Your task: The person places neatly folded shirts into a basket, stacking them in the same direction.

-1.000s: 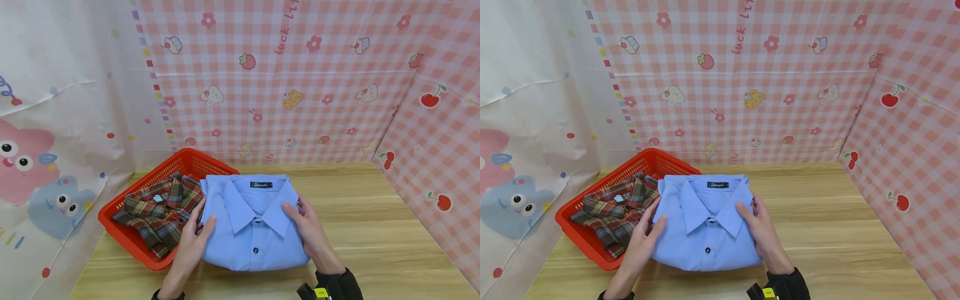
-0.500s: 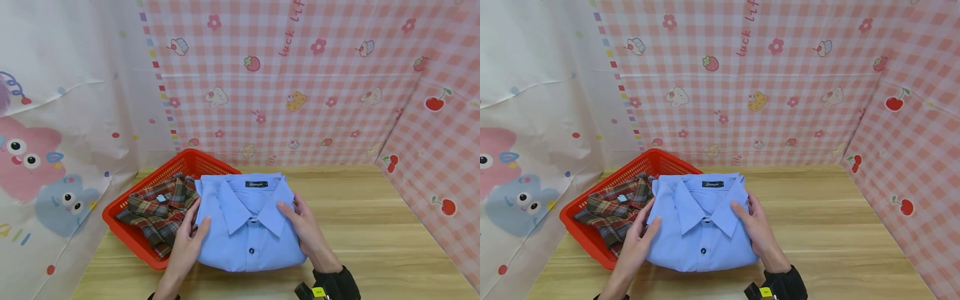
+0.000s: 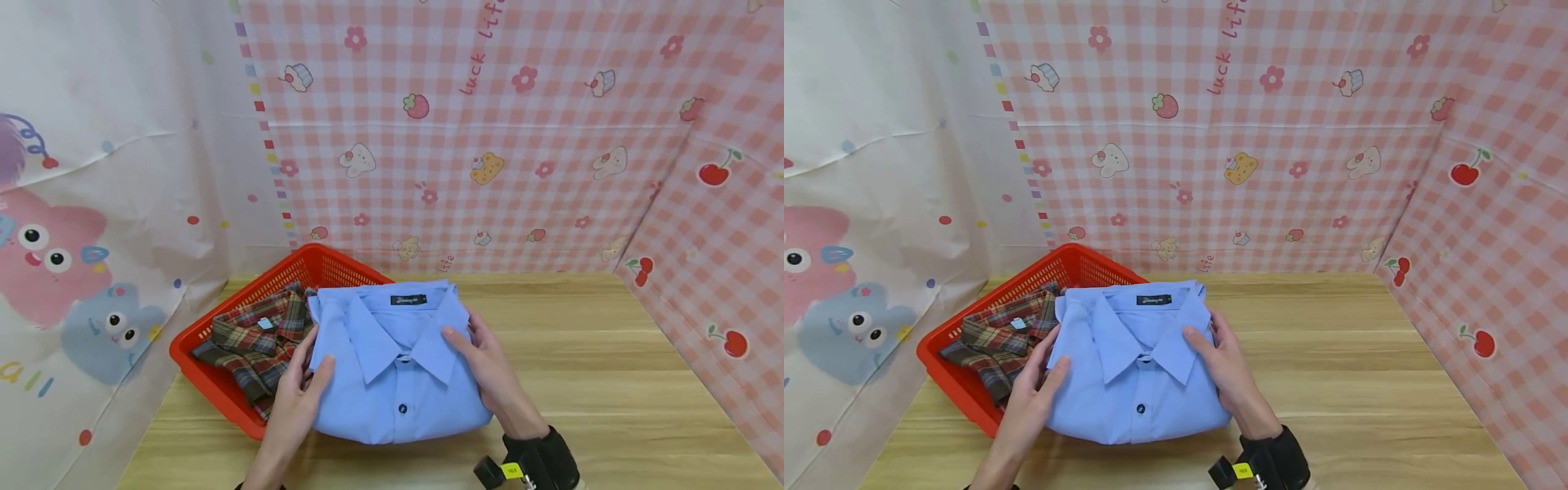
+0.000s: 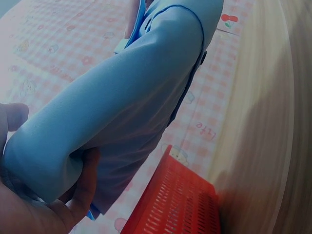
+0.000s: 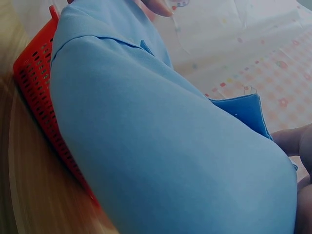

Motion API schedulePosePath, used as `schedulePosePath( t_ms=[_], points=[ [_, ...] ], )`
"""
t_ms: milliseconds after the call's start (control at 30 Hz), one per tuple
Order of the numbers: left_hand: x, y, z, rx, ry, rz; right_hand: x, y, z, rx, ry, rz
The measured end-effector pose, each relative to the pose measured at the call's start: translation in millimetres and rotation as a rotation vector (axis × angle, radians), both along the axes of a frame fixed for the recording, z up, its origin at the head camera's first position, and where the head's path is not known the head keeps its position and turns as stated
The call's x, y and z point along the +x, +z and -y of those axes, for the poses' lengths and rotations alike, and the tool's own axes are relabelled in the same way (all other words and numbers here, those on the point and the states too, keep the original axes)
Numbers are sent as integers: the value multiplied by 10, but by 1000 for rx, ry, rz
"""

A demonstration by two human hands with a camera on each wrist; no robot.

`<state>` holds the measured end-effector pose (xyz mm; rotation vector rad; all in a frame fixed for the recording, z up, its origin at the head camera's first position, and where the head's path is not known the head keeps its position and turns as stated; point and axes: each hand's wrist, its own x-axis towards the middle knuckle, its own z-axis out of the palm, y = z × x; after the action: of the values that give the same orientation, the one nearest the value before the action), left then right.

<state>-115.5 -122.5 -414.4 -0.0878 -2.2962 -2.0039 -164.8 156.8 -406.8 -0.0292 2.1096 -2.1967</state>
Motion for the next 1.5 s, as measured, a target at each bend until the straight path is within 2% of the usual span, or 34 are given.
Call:
schedulePosePath(
  t_ms=[133,433,667,900,1133,1300,1500],
  points=[
    [2,0,34,-11,12,7,-53,6,33,6,25,-20],
    [34,-6,94,-39,43,39,-149,48,116,36,136,-82],
    [57,15,133,-55,68,60,-201,75,175,33,162,-100],
    [85,47,189,-65,86,79,-240,124,246,72,189,-116],
    [73,35,237,-54,91,69,-318,193,327,85,224,-155],
    [69,28,249,-37,111,71,-348,254,378,71,265,-179],
    [68,38,282,-37,133,66,-393,292,462,103,298,-205]
  ],
)
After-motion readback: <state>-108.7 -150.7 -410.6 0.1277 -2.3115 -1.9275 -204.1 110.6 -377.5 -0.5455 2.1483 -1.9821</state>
